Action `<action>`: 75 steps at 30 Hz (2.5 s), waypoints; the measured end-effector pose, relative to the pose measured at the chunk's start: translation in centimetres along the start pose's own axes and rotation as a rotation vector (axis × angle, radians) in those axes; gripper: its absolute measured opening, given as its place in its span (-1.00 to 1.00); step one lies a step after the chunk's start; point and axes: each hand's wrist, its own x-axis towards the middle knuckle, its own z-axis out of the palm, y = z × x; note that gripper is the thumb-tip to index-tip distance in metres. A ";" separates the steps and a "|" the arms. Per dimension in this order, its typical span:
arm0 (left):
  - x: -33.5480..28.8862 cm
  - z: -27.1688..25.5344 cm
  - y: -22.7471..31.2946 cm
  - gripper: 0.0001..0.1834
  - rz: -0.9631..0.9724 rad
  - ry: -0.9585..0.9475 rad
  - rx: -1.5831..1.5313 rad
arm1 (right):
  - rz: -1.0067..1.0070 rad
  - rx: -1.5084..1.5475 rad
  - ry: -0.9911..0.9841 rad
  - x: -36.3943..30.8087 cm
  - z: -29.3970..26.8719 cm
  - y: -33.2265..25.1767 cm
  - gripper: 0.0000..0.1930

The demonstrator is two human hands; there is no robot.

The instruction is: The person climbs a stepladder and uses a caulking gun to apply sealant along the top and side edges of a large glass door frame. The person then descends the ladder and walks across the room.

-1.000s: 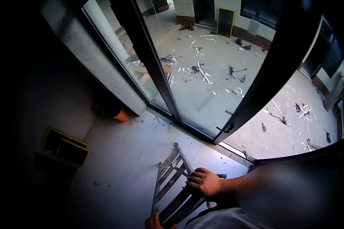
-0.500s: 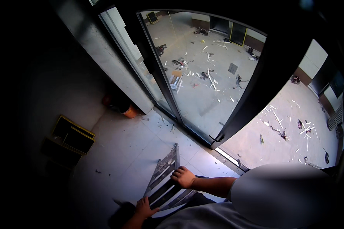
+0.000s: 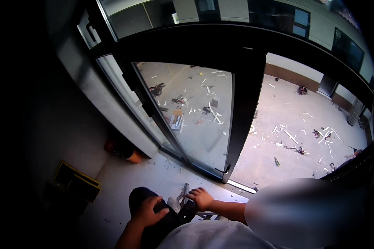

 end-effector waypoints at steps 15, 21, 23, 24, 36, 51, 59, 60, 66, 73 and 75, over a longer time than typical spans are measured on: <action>17.2 0.7 -13.1 -0.02 0.020 -0.244 0.383 | 0.725 0.339 -0.182 0.2 3.1 1.6 -0.30; 17.9 1.3 -12.3 -0.01 0.095 -0.364 0.413 | 0.817 0.355 -0.413 -0.3 5.6 1.0 -0.44; 17.7 1.5 -11.3 -0.04 0.081 -0.366 0.408 | 0.890 0.304 -0.463 -0.7 3.8 -0.4 -0.48; 17.5 1.7 -11.4 -0.05 0.068 -0.368 0.403 | 0.947 0.254 -0.539 -0.3 2.6 -1.2 -0.46; 18.8 3.4 -14.2 -0.17 0.241 -0.267 0.152 | 1.058 0.057 -0.569 -2.6 4.0 0.9 -0.35; 18.7 6.4 -19.6 -0.20 0.356 -0.002 0.155 | 1.036 0.000 -0.544 -1.9 3.4 2.0 -0.47; 19.2 6.3 -20.7 -0.24 0.399 0.070 0.111 | 0.989 0.001 -0.568 -1.3 1.8 2.8 -0.51; 19.2 6.4 -20.8 -0.25 0.406 0.074 0.109 | 0.981 0.005 -0.573 -1.2 1.7 2.8 -0.51; 18.8 5.9 -20.9 -0.30 0.391 0.124 0.116 | 0.948 0.004 -0.594 0.0 -0.2 3.0 -0.54; 19.8 7.1 -21.3 -0.39 0.415 0.183 0.090 | 0.892 -0.002 -0.334 4.1 -8.2 -1.9 -0.62; 20.6 7.6 -21.1 -0.43 0.430 0.201 0.047 | 0.941 0.028 -0.269 5.1 -10.8 -3.0 -0.56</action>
